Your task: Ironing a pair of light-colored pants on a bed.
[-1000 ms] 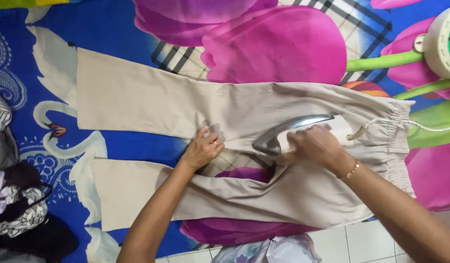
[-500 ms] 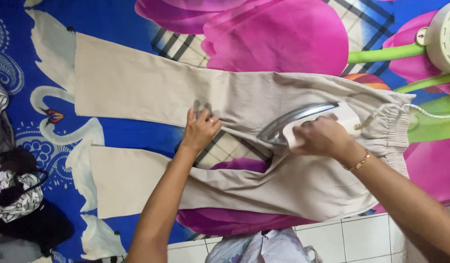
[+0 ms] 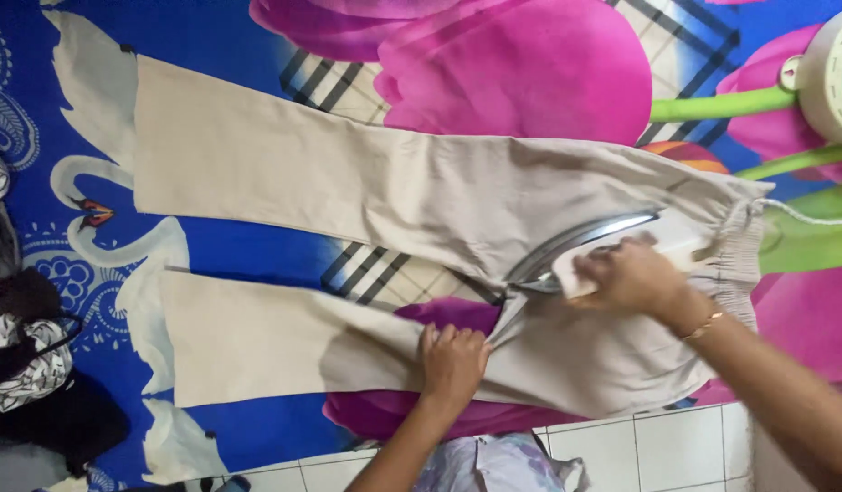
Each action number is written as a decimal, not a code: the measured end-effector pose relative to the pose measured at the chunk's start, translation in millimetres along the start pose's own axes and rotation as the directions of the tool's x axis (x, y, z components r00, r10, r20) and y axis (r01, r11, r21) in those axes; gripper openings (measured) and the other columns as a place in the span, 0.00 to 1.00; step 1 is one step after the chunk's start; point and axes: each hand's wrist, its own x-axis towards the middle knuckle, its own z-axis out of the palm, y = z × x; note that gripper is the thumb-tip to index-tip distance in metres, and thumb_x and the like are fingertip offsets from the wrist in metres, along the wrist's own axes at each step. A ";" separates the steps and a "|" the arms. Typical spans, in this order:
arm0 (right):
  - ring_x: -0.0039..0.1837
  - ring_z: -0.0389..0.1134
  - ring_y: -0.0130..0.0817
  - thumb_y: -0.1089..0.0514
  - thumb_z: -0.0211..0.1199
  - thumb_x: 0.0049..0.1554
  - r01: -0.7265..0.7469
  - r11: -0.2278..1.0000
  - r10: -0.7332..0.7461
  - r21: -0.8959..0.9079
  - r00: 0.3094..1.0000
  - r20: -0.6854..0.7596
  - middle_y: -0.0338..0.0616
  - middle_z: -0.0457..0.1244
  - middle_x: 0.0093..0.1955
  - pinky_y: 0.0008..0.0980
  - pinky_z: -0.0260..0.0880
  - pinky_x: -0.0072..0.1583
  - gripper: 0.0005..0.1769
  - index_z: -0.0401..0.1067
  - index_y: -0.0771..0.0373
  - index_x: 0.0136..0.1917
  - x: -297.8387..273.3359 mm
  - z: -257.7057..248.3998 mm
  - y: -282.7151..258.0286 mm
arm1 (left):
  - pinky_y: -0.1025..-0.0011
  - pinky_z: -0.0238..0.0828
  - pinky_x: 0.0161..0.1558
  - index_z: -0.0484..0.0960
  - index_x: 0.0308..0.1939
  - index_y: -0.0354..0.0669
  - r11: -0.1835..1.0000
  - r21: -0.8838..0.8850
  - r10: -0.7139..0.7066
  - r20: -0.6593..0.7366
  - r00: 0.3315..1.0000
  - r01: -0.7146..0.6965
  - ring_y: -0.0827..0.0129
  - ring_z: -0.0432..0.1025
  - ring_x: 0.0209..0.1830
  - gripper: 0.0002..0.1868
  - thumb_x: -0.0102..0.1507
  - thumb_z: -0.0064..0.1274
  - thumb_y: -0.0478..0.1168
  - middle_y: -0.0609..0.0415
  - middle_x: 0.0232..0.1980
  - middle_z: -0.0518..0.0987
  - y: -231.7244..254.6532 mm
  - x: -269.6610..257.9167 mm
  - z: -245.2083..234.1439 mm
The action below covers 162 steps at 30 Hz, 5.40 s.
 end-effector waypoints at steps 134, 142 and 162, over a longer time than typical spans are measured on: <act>0.37 0.72 0.52 0.28 0.61 0.53 -0.585 0.802 0.594 0.119 0.803 -0.052 0.56 0.69 0.33 0.49 0.72 0.41 0.34 0.76 0.64 0.39 140.0 -38.1 -117.4 | 0.44 0.55 0.69 0.82 0.50 0.42 0.937 0.334 0.224 -0.353 0.909 -0.101 0.56 0.69 0.63 0.16 0.65 0.56 0.48 0.48 0.50 0.82 -181.4 247.7 -180.0; 0.29 0.70 0.52 0.35 0.52 0.64 -0.663 0.723 0.657 0.192 0.747 0.105 0.54 0.67 0.26 0.47 0.71 0.30 0.29 0.72 0.65 0.49 189.0 -72.2 -90.3 | 0.59 0.67 0.52 0.85 0.34 0.46 0.865 0.495 0.314 -0.414 0.855 -0.078 0.58 0.76 0.44 0.10 0.65 0.56 0.46 0.52 0.35 0.84 -187.1 257.1 -192.3; 0.30 0.72 0.46 0.26 0.58 0.57 -0.469 0.871 0.430 0.145 0.872 0.234 0.53 0.67 0.28 0.46 0.73 0.35 0.37 0.75 0.65 0.43 192.7 -47.2 -115.1 | 0.47 0.57 0.57 0.89 0.30 0.53 0.755 0.651 0.075 -0.210 0.975 0.082 0.58 0.79 0.26 0.27 0.71 0.44 0.62 0.53 0.31 0.84 -214.1 263.7 -243.9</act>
